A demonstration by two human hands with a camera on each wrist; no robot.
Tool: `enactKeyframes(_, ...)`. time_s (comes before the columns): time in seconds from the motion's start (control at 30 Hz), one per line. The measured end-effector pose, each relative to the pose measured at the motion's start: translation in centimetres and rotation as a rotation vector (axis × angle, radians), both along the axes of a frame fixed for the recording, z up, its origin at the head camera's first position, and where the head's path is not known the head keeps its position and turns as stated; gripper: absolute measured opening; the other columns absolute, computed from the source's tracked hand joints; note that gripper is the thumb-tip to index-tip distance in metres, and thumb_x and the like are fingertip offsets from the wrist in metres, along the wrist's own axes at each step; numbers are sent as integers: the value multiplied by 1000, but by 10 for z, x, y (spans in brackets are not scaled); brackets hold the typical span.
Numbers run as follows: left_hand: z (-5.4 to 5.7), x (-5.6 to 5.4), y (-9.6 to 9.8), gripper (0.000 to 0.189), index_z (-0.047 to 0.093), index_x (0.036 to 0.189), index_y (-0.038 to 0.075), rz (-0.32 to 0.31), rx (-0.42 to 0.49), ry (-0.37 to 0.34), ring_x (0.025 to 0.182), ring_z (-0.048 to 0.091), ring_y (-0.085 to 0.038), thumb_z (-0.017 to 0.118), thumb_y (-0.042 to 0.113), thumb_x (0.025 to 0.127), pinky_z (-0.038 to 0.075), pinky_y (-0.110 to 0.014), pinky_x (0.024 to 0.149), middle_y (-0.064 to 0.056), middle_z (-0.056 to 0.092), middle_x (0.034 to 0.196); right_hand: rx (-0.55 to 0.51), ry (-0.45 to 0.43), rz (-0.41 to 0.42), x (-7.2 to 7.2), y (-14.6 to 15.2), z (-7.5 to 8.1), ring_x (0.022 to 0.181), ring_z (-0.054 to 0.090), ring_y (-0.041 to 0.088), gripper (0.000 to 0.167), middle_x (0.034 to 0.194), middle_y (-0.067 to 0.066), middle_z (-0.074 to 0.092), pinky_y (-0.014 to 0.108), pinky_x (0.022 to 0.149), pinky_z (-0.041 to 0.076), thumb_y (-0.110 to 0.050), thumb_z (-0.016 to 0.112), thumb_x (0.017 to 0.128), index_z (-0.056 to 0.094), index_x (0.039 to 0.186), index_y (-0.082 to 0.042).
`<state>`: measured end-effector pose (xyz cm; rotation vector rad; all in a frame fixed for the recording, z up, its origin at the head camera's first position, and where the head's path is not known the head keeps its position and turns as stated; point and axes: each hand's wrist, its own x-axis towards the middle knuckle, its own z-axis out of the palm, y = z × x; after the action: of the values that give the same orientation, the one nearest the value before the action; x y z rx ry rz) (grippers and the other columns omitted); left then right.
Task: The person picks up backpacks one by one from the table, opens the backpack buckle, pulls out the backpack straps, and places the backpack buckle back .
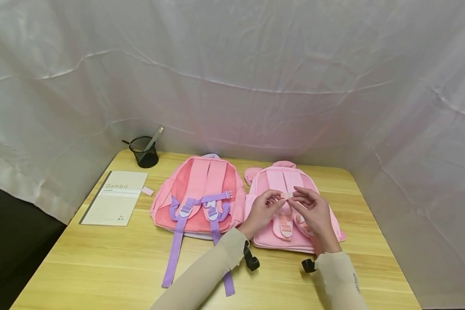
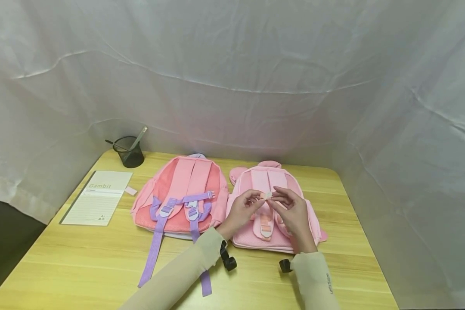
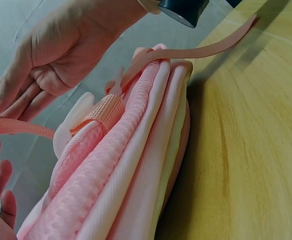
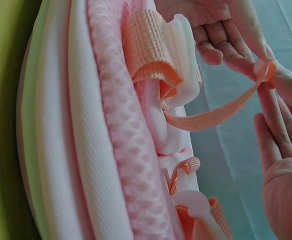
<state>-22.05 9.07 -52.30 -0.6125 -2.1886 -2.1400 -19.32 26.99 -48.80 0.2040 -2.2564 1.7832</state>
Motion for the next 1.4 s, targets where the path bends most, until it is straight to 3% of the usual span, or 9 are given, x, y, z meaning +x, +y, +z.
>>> enactKeyframes(0.17, -8, -4, -1, 23, 70, 120, 8, -8, 12, 12, 89, 56, -7, 70, 18, 99, 44, -20, 80, -11, 71, 108, -3, 3, -1, -1, -1, -1, 95, 72, 3, 48, 104, -7, 74, 18, 89, 56, -1, 79, 89, 63, 134, 4)
enactKeyframes(0.43, -10, -4, -2, 24, 70, 119, 9, -34, 25, 23, 86, 57, -3, 71, 23, 100, 47, -20, 78, -10, 70, 105, -18, -1, -2, -1, -2, 2, 94, 72, 2, 52, 102, -10, 74, 18, 87, 56, 1, 80, 88, 61, 135, 7)
enactKeyframes(0.73, -10, -4, -1, 26, 70, 119, 9, -30, 6, 31, 83, 57, -3, 72, 25, 99, 49, -19, 76, -7, 69, 102, 69, -7, 40, -2, 1, 5, 98, 69, 3, 40, 122, 15, 72, 16, 89, 55, -6, 78, 92, 67, 129, 5)
enactKeyframes(0.93, -10, -2, 2, 28, 71, 113, 12, 8, -68, 48, 77, 56, -1, 81, 26, 91, 50, -19, 71, -3, 69, 93, 101, -5, 19, -2, 2, 5, 95, 68, 2, 31, 108, 2, 74, 15, 84, 55, -9, 79, 92, 71, 118, 3)
enactKeyframes(1.0, -10, 0, 3, 22, 72, 106, 14, 39, -132, 89, 75, 56, 1, 81, 28, 91, 49, -18, 69, 1, 69, 89, 97, -19, 3, -1, 2, 5, 94, 68, 2, 30, 105, -3, 73, 15, 82, 55, -11, 80, 91, 71, 117, 2)
enactKeyframes(1.2, -7, 6, 9, 10, 71, 85, 21, 188, -375, 302, 70, 54, 3, 76, 28, 91, 41, -11, 65, 11, 65, 77, 104, -33, -12, -1, 0, 4, 96, 67, 3, 31, 106, -3, 71, 15, 83, 54, -13, 81, 90, 72, 117, -1)
enactKeyframes(1.4, -6, 8, 8, 7, 72, 84, 22, 221, -385, 335, 71, 60, -5, 77, 24, 87, 40, -11, 66, 9, 66, 78, 105, -32, -17, 0, 0, 3, 96, 67, 3, 30, 105, -7, 71, 15, 84, 54, -12, 82, 90, 73, 116, -2)
